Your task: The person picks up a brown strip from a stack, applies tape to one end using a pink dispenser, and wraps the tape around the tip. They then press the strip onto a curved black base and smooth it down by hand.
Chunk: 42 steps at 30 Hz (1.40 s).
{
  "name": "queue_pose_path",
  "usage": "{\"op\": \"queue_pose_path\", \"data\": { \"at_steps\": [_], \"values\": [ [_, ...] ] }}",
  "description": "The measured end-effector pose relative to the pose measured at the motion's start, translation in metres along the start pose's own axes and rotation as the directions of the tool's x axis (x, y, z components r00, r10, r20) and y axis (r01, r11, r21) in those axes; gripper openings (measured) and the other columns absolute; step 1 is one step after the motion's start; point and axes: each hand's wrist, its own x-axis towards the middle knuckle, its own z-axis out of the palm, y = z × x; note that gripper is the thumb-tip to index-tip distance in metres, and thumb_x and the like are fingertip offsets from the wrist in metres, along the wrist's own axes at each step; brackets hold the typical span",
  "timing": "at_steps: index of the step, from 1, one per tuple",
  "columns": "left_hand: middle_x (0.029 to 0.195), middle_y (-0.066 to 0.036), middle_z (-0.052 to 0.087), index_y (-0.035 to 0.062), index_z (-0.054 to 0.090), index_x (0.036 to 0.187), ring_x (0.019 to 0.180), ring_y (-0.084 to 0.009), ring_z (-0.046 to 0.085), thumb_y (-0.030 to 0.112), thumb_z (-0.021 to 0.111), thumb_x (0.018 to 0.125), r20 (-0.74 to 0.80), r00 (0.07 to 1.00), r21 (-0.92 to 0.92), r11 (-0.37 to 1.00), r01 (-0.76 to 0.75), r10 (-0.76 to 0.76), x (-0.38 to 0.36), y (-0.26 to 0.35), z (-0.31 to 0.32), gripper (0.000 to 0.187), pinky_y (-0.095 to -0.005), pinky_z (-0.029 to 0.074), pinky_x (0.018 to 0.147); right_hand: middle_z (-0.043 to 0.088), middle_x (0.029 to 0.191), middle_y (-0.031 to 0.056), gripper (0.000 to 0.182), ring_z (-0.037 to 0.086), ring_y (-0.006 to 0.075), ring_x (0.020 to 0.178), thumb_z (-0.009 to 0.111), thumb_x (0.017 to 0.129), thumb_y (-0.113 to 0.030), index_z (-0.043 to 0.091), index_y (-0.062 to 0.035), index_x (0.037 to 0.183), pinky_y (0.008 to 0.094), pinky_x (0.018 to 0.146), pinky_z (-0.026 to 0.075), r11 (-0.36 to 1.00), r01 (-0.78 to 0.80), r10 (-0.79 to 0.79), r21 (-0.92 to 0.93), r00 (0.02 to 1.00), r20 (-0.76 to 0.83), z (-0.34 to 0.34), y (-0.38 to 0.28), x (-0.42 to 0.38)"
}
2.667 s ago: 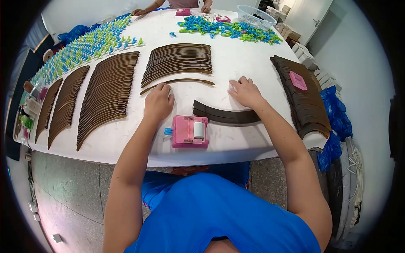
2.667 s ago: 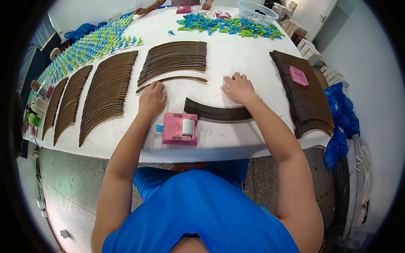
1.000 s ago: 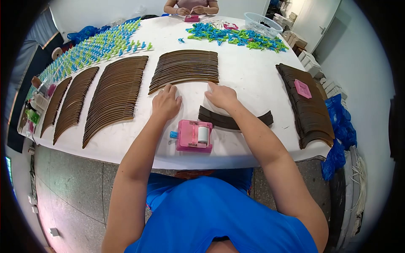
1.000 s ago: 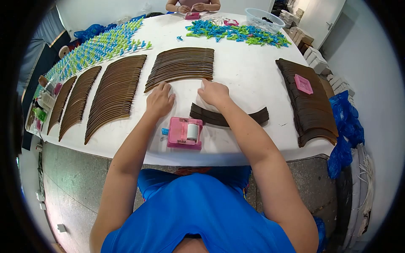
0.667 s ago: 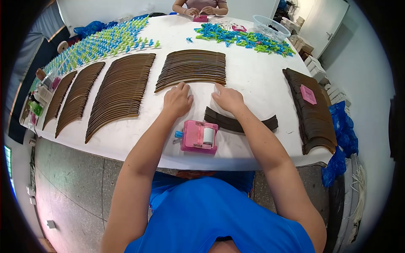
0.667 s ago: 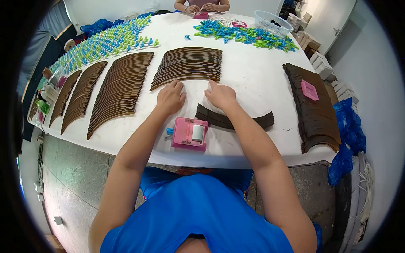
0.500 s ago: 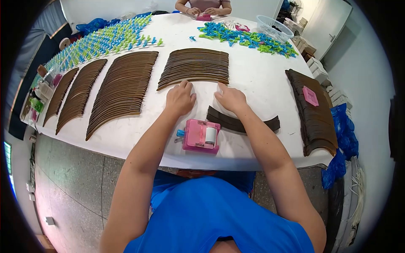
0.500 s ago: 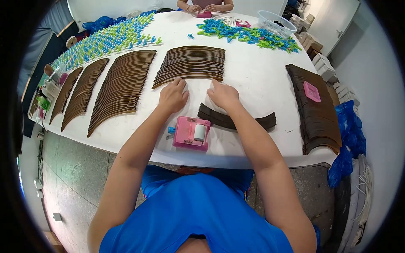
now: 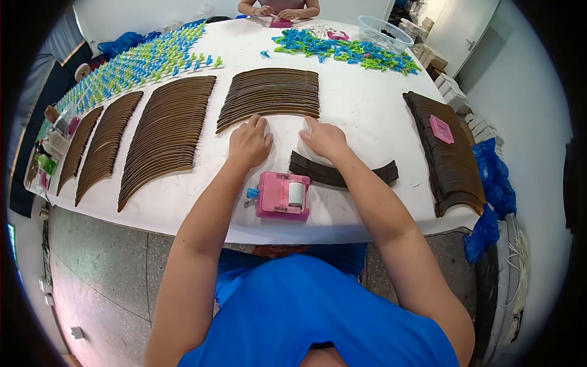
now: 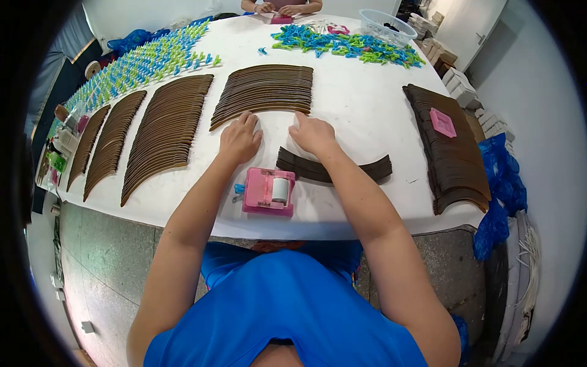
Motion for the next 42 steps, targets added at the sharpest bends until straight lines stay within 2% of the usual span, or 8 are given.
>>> {"op": "queue_pose_path", "data": {
  "at_steps": [9,11,20,24,27,30,33,42],
  "values": [
    [0.142,-0.015,0.061,0.0029,0.061,0.131,0.114,-0.0382,0.066,0.032,0.063,0.099,-0.012,1.0,0.003,1.0,-0.007,0.007,-0.001,-0.002,0.001,0.044,-0.0485,0.053,0.098,0.076,0.118,0.0236,0.065,0.072,0.041,0.112,0.052,0.102,-0.051,0.051,-0.014,0.154,0.0526,0.096,0.057,1.0,0.025,-0.025,-0.006,1.0,-0.006,-0.002,-0.002,-0.002],
    [0.145,-0.015,0.06,0.0029,0.06,0.133,0.115,-0.0383,0.066,0.033,0.063,0.099,-0.031,0.999,-0.002,1.0,-0.024,0.024,0.0,-0.005,0.006,0.046,-0.0485,0.053,0.099,0.076,0.123,0.0206,0.062,0.072,0.0378,0.115,0.053,0.101,-0.049,0.053,-0.0115,0.151,0.0507,0.099,0.056,1.0,-0.006,0.006,-0.011,0.999,0.034,-0.008,-0.006,-0.004],
    [0.149,-0.015,0.059,0.0036,0.058,0.135,0.117,-0.0411,0.066,0.033,0.063,0.1,-0.017,1.0,0.004,1.0,-0.013,0.013,0.001,-0.005,0.006,0.046,-0.0495,0.053,0.099,0.074,0.128,0.0203,0.07,0.072,0.0365,0.118,0.055,0.1,-0.051,0.05,-0.0093,0.156,0.0492,0.101,0.056,1.0,-0.015,0.016,-0.012,1.0,0.024,-0.006,-0.005,-0.002],
    [0.15,-0.016,0.059,0.0025,0.058,0.136,0.115,-0.0385,0.067,0.034,0.063,0.099,0.002,1.0,0.014,1.0,-0.002,0.002,0.0,-0.003,0.002,0.049,-0.0476,0.053,0.1,0.074,0.128,0.0204,0.071,0.071,0.0368,0.118,0.055,0.099,-0.051,0.05,-0.0086,0.156,0.049,0.102,0.056,0.999,-0.032,0.032,-0.003,0.999,0.039,-0.009,-0.007,-0.002],
    [0.145,-0.016,0.062,0.0026,0.062,0.13,0.112,-0.0385,0.067,0.032,0.065,0.098,-0.082,0.997,0.005,1.0,-0.014,0.015,-0.003,-0.006,0.005,0.044,-0.0482,0.053,0.098,0.074,0.128,0.0207,0.072,0.071,0.0373,0.118,0.055,0.099,-0.051,0.049,-0.0085,0.156,0.0489,0.102,0.056,1.0,-0.025,0.025,-0.012,0.998,0.059,-0.01,-0.006,-0.002],
    [0.136,-0.016,0.065,0.0016,0.065,0.121,0.109,-0.0381,0.067,0.029,0.067,0.097,-0.071,0.994,0.017,0.997,0.08,-0.079,-0.012,-0.009,0.001,0.037,-0.0492,0.054,0.096,0.074,0.128,0.0218,0.073,0.071,0.0382,0.118,0.054,0.099,-0.051,0.047,-0.008,0.158,0.0495,0.101,0.056,1.0,0.007,-0.006,-0.021,0.999,0.052,-0.006,-0.004,0.001],
    [0.124,-0.017,0.067,0.0007,0.067,0.112,0.106,-0.0378,0.067,0.027,0.067,0.095,-0.168,0.975,0.053,0.986,0.156,-0.145,-0.029,-0.018,-0.003,0.032,-0.0505,0.053,0.092,0.074,0.124,0.0254,0.074,0.071,0.0427,0.116,0.053,0.1,-0.054,0.047,-0.008,0.157,0.0521,0.1,0.056,0.999,0.003,-0.003,-0.033,1.0,0.009,-0.001,-0.002,0.002],
    [0.122,-0.016,0.065,0.0013,0.065,0.114,0.105,-0.0376,0.067,0.029,0.065,0.096,-0.151,0.959,0.043,0.967,0.25,-0.241,-0.033,-0.016,-0.01,0.033,-0.0502,0.052,0.091,0.074,0.125,0.0244,0.076,0.071,0.0412,0.116,0.05,0.1,-0.052,0.042,-0.0062,0.161,0.0524,0.1,0.055,0.999,0.015,-0.014,-0.05,1.0,0.021,0.002,0.001,0.002]
  ]
}}
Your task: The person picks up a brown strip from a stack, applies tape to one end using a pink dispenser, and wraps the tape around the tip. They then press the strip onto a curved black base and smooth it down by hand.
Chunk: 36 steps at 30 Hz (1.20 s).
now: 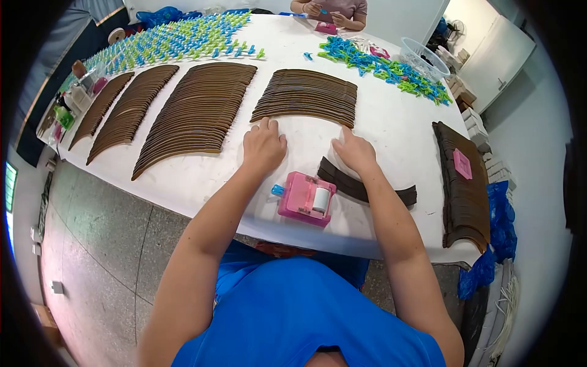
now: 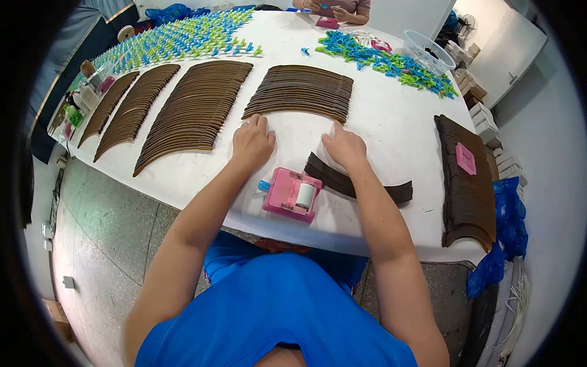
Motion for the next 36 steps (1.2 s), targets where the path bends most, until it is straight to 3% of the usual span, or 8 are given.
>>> {"op": "queue_pose_path", "data": {
  "at_steps": [7,10,12,17,20,25,31,36],
  "values": [
    [0.126,-0.017,0.064,0.0007,0.065,0.116,0.107,-0.0373,0.067,0.031,0.064,0.097,0.023,1.0,-0.003,1.0,-0.007,0.007,0.001,0.0,0.0,0.036,-0.0504,0.052,0.092,0.074,0.124,0.0249,0.074,0.071,0.042,0.116,0.049,0.102,-0.051,0.041,-0.0059,0.161,0.0525,0.1,0.055,1.0,0.001,-0.001,-0.022,1.0,0.005,-0.001,0.002,-0.001],
    [0.131,-0.018,0.063,0.0002,0.065,0.118,0.108,-0.0376,0.067,0.031,0.064,0.098,0.036,0.999,0.003,1.0,-0.004,0.004,0.001,-0.002,0.001,0.037,-0.0504,0.052,0.093,0.074,0.126,0.0247,0.068,0.071,0.0405,0.117,0.055,0.102,-0.047,0.05,-0.0052,0.155,0.0512,0.1,0.056,0.998,0.058,-0.058,0.013,0.998,-0.02,-0.003,0.015,-0.004],
    [0.134,-0.019,0.063,0.0,0.065,0.12,0.11,-0.0379,0.067,0.031,0.065,0.097,0.026,1.0,0.015,1.0,-0.005,0.005,0.002,-0.002,0.001,0.038,-0.0505,0.052,0.093,0.077,0.117,0.0213,0.054,0.075,0.0327,0.106,0.063,0.1,-0.036,0.061,-0.0046,0.145,0.0433,0.093,0.057,0.91,0.179,-0.184,0.374,0.983,-0.023,-0.015,0.03,-0.01],
    [0.128,-0.019,0.064,-0.0001,0.065,0.118,0.107,-0.0376,0.067,0.03,0.066,0.096,0.004,1.0,0.006,1.0,-0.022,0.022,0.001,-0.003,0.003,0.037,-0.0512,0.052,0.092,0.073,0.092,0.0112,0.041,0.065,0.0184,0.082,0.064,0.098,-0.02,0.068,-0.0041,0.136,0.0316,0.08,0.054,0.817,0.108,-0.067,0.567,0.993,-0.093,-0.039,0.077,-0.022],
    [0.125,-0.017,0.066,0.0004,0.065,0.113,0.105,-0.0371,0.067,0.029,0.066,0.096,-0.023,0.999,0.02,0.999,-0.027,0.027,0.001,-0.001,0.001,0.033,-0.0511,0.053,0.09,0.074,0.097,0.0134,0.04,0.069,0.0222,0.087,0.063,0.098,-0.019,0.069,-0.005,0.135,0.0343,0.084,0.056,0.875,0.054,0.018,0.482,0.989,-0.144,-0.039,0.105,-0.027],
    [0.122,-0.017,0.067,-0.0002,0.065,0.11,0.103,-0.0369,0.067,0.027,0.066,0.096,-0.076,0.995,0.008,0.998,-0.065,0.065,-0.001,-0.003,0.002,0.031,-0.0506,0.053,0.089,0.068,0.112,0.0175,0.041,0.067,0.028,0.099,0.063,0.097,-0.015,0.07,-0.0043,0.136,0.0369,0.092,0.055,0.961,0.159,-0.128,0.227,0.981,-0.147,-0.023,0.114,-0.035],
    [0.118,-0.017,0.068,-0.0005,0.066,0.106,0.101,-0.0371,0.067,0.024,0.066,0.095,-0.074,0.995,-0.006,0.998,-0.066,0.066,-0.001,-0.001,0.0,0.026,-0.0503,0.053,0.089,0.064,0.12,0.0188,0.041,0.067,0.0368,0.107,0.057,0.099,-0.021,0.069,-0.0121,0.137,0.0431,0.098,0.055,0.985,0.132,-0.119,0.106,0.985,-0.123,-0.022,0.088,-0.043],
    [0.116,-0.017,0.068,-0.0002,0.066,0.104,0.099,-0.0373,0.068,0.022,0.067,0.094,-0.069,0.996,-0.001,0.998,-0.064,0.064,-0.002,-0.001,0.0,0.025,-0.0502,0.054,0.088,0.065,0.115,0.0138,0.037,0.067,0.0346,0.108,0.059,0.102,-0.027,0.071,-0.0176,0.135,0.0469,0.094,0.056,0.963,0.255,-0.264,-0.085,0.956,-0.125,-0.018,0.082,-0.051]
  ]
}}
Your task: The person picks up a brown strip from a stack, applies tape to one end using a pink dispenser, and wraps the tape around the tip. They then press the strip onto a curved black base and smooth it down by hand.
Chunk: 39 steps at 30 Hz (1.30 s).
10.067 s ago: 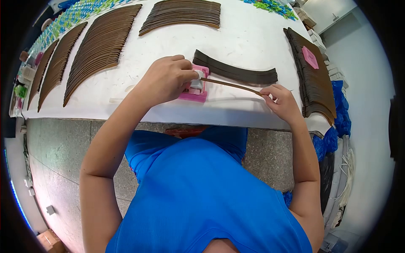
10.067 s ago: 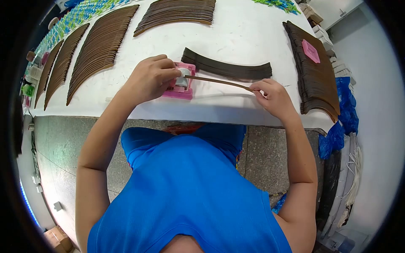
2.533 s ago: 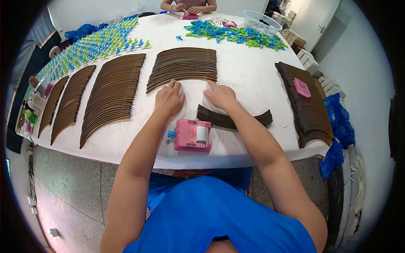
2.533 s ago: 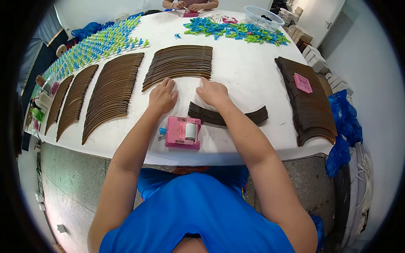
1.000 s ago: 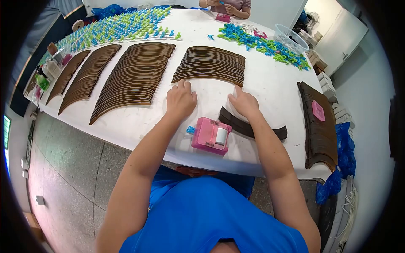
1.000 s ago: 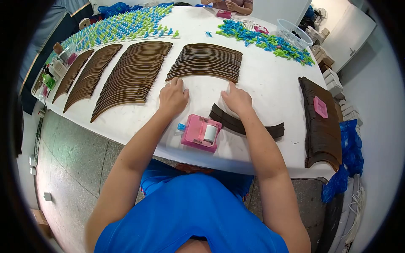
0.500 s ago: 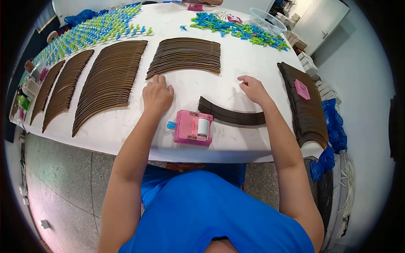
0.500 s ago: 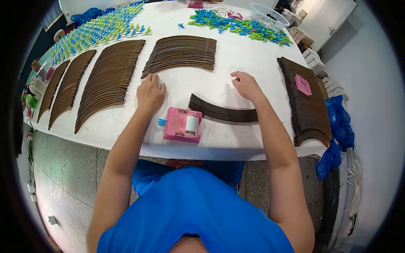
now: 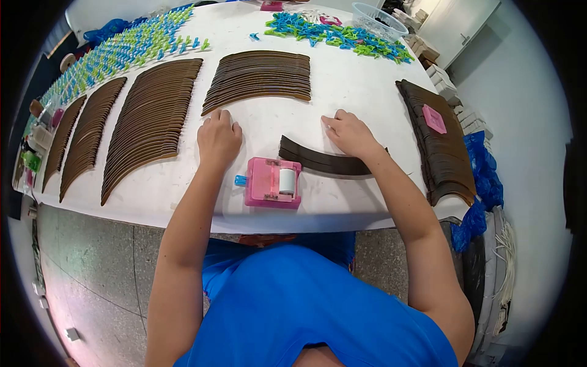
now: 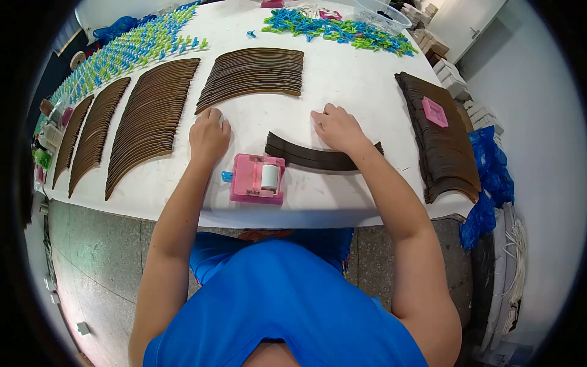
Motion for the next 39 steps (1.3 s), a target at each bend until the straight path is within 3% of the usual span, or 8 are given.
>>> {"op": "queue_pose_path", "data": {
  "at_steps": [4,9,13,16,19,22,29,39],
  "values": [
    [0.112,-0.017,0.068,0.0001,0.067,0.102,0.099,-0.0371,0.068,0.021,0.067,0.094,-0.027,0.999,-0.012,1.0,-0.023,0.023,0.0,-0.001,0.002,0.023,-0.0504,0.054,0.087,0.067,0.111,0.0103,0.035,0.067,0.032,0.108,0.059,0.104,-0.036,0.072,-0.0231,0.133,0.0479,0.089,0.057,0.968,0.174,-0.162,-0.183,0.984,0.081,-0.022,0.01,-0.017],
    [0.109,-0.016,0.068,0.0001,0.067,0.1,0.098,-0.0366,0.068,0.02,0.067,0.094,-0.035,0.999,-0.025,0.999,-0.024,0.024,0.001,-0.002,0.001,0.021,-0.0503,0.054,0.086,0.068,0.117,0.009,0.037,0.066,0.0325,0.111,0.059,0.105,-0.04,0.071,-0.0233,0.135,0.0482,0.092,0.056,0.961,-0.03,0.044,-0.274,0.998,0.042,-0.033,0.052,-0.043],
    [0.109,-0.017,0.069,0.0003,0.067,0.099,0.096,-0.0374,0.068,0.019,0.066,0.094,-0.042,0.998,-0.033,0.999,-0.042,0.041,-0.001,-0.002,0.001,0.019,-0.0505,0.055,0.085,0.07,0.115,0.0091,0.034,0.066,0.032,0.109,0.062,0.103,-0.039,0.078,-0.0128,0.115,0.0477,0.095,0.053,0.98,-0.098,0.094,-0.175,0.995,-0.031,-0.041,0.047,-0.068],
    [0.109,-0.017,0.07,0.0007,0.067,0.098,0.094,-0.0392,0.069,0.018,0.065,0.094,-0.058,0.996,-0.067,0.996,-0.067,0.063,0.001,-0.004,0.005,0.018,-0.0514,0.055,0.082,0.071,0.096,0.0094,0.02,0.066,0.029,0.092,0.072,0.099,-0.021,0.078,-0.0036,0.106,0.0398,0.083,0.054,0.996,0.037,-0.013,0.086,0.965,-0.261,-0.056,0.023,-0.087],
    [0.107,-0.017,0.07,0.0011,0.068,0.096,0.094,-0.0399,0.069,0.018,0.064,0.094,-0.034,0.999,-0.08,0.996,-0.039,0.036,0.001,0.0,-0.001,0.017,-0.0512,0.055,0.082,0.069,0.095,0.009,0.016,0.067,0.0224,0.082,0.072,0.098,-0.015,0.077,-0.0031,0.107,0.0341,0.074,0.054,0.908,-0.073,0.16,0.413,0.971,-0.18,-0.057,-0.023,-0.121],
    [0.107,-0.017,0.071,0.0016,0.068,0.096,0.095,-0.0396,0.069,0.017,0.064,0.094,-0.037,0.998,-0.088,0.995,-0.053,0.05,0.001,-0.001,0.0,0.016,-0.0506,0.055,0.083,0.067,0.093,0.0088,0.02,0.068,0.0185,0.079,0.074,0.097,-0.013,0.077,-0.0035,0.114,0.0304,0.071,0.055,0.858,-0.009,0.054,0.513,0.996,-0.073,-0.037,-0.059,-0.145],
    [0.105,-0.015,0.071,0.0028,0.07,0.094,0.094,-0.0379,0.07,0.015,0.065,0.093,-0.049,0.997,-0.125,0.99,-0.068,0.062,-0.003,-0.009,0.002,0.013,-0.0492,0.056,0.083,0.067,0.094,0.0113,0.024,0.068,0.0302,0.078,0.072,0.094,-0.02,0.077,-0.0089,0.115,0.0407,0.071,0.057,0.954,0.168,-0.14,0.247,0.982,-0.124,-0.01,-0.08,-0.138],
    [0.1,-0.015,0.072,0.0035,0.072,0.094,0.096,-0.0359,0.069,0.016,0.065,0.093,-0.075,0.993,-0.108,0.99,-0.095,0.087,-0.004,-0.011,0.005,0.015,-0.0481,0.056,0.084,0.064,0.087,0.0113,0.023,0.065,0.0275,0.075,0.078,0.093,-0.015,0.079,-0.0043,0.113,0.0379,0.068,0.055,0.914,0.247,-0.207,0.321,0.966,-0.155,-0.014,-0.071,-0.147]
  ]
}}
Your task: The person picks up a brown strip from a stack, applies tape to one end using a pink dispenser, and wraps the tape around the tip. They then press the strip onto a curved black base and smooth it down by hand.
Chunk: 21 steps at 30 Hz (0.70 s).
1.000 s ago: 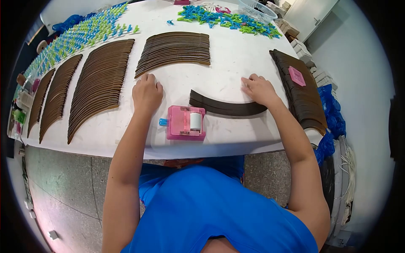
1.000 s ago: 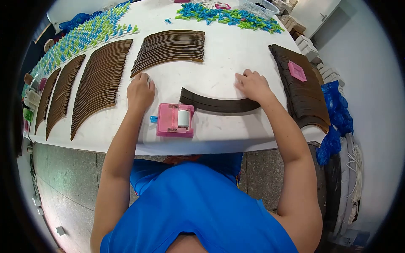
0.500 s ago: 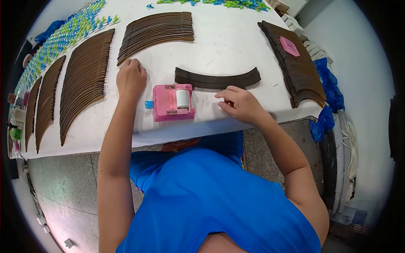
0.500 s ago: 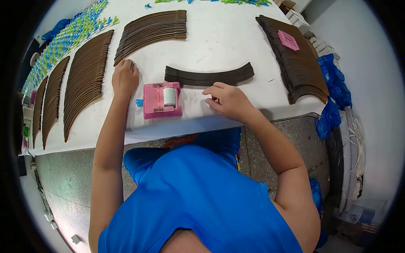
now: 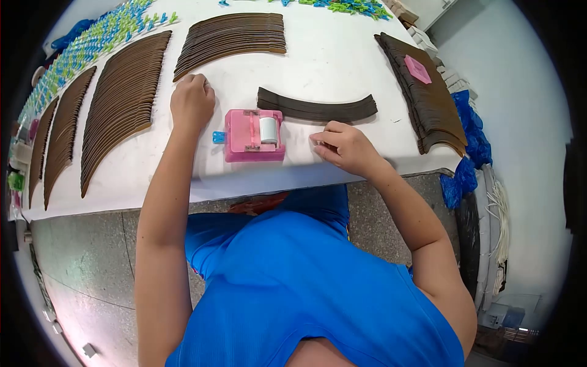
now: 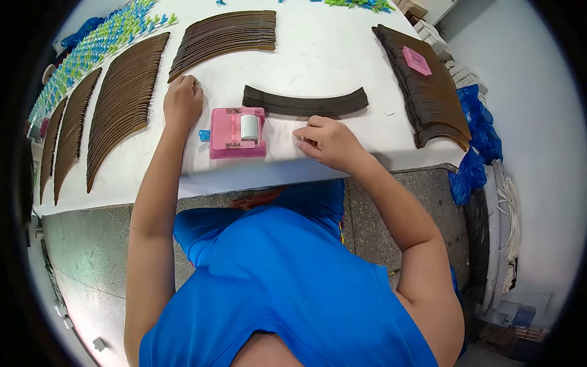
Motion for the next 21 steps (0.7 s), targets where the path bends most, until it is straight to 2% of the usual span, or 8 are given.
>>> {"op": "queue_pose_path", "data": {
  "at_steps": [6,8,9,11,15,17,19,21],
  "values": [
    [0.101,-0.014,0.072,0.0035,0.073,0.096,0.096,-0.0358,0.069,0.017,0.065,0.093,-0.004,1.0,0.003,1.0,-0.011,0.011,0.0,-0.001,0.001,0.017,-0.0481,0.056,0.086,0.065,0.089,0.0109,0.019,0.067,0.0268,0.078,0.078,0.094,-0.015,0.078,-0.0038,0.109,0.0372,0.07,0.056,1.0,-0.009,0.009,-0.01,1.0,0.013,0.0,-0.003,-0.001],
    [0.101,-0.014,0.072,0.0035,0.074,0.096,0.097,-0.0357,0.069,0.018,0.065,0.094,-0.001,1.0,0.004,1.0,-0.007,0.007,0.001,-0.002,0.0,0.017,-0.0481,0.056,0.086,0.064,0.088,0.0075,0.018,0.065,0.021,0.077,0.079,0.092,-0.015,0.073,-0.0031,0.105,0.0343,0.07,0.055,0.986,-0.154,0.151,0.069,0.988,0.041,0.001,-0.007,0.001],
    [0.101,-0.014,0.072,0.0036,0.074,0.096,0.097,-0.0356,0.069,0.018,0.064,0.094,0.002,1.0,0.001,1.0,-0.006,0.006,0.001,-0.003,0.001,0.017,-0.0481,0.056,0.086,0.064,0.088,0.0075,0.018,0.065,0.021,0.077,0.079,0.092,-0.015,0.073,-0.0031,0.105,0.0343,0.07,0.055,0.986,-0.155,0.153,0.067,0.987,0.044,0.0,-0.006,0.002],
    [0.102,-0.014,0.072,0.0037,0.074,0.097,0.098,-0.0355,0.069,0.018,0.064,0.094,0.005,1.0,-0.007,1.0,-0.004,0.004,0.001,-0.003,0.002,0.017,-0.0481,0.056,0.086,0.061,0.088,0.0026,0.019,0.06,0.0132,0.078,0.08,0.092,-0.014,0.065,-0.004,0.1,0.0297,0.07,0.052,0.92,-0.315,0.291,0.234,0.948,0.13,-0.005,-0.001,0.004],
    [0.102,-0.013,0.072,0.004,0.074,0.096,0.099,-0.0352,0.069,0.018,0.064,0.094,-0.01,1.0,-0.025,1.0,-0.009,0.009,0.001,-0.005,0.002,0.017,-0.0479,0.056,0.087,0.06,0.082,0.0016,0.023,0.056,0.0115,0.074,0.081,0.089,-0.015,0.063,-0.003,0.096,0.029,0.069,0.05,0.803,-0.48,0.444,0.354,0.877,0.181,-0.025,0.002,-0.003],
    [0.102,-0.013,0.072,0.004,0.074,0.096,0.099,-0.0352,0.069,0.018,0.064,0.094,-0.002,1.0,-0.047,0.999,0.003,-0.003,0.002,-0.003,0.001,0.017,-0.0479,0.056,0.087,0.058,0.082,0.0001,0.023,0.055,0.0097,0.075,0.081,0.088,-0.013,0.062,-0.0039,0.094,0.0282,0.069,0.05,0.679,-0.597,0.587,0.427,0.791,0.171,-0.04,-0.002,-0.016],
    [0.102,-0.013,0.072,0.0039,0.073,0.096,0.098,-0.0354,0.069,0.018,0.064,0.094,0.02,1.0,-0.045,0.999,0.012,-0.011,0.002,-0.004,0.0,0.016,-0.0479,0.056,0.087,0.061,0.083,0.0022,0.023,0.056,0.0113,0.076,0.082,0.088,-0.013,0.064,-0.0029,0.1,0.0285,0.069,0.051,0.673,-0.641,0.626,0.368,0.759,0.178,-0.045,0.0,-0.029],
    [0.102,-0.013,0.072,0.0039,0.073,0.096,0.098,-0.0356,0.07,0.017,0.065,0.094,0.026,1.0,-0.036,0.999,0.017,-0.016,0.002,-0.003,-0.001,0.016,-0.0479,0.056,0.087,0.071,0.101,0.0068,0.031,0.065,0.0168,0.089,0.078,0.093,-0.018,0.068,-0.0013,0.117,0.0328,0.083,0.055,0.849,-0.517,0.517,0.11,0.855,0.03,-0.043,-0.008,-0.04]
  ]
}}
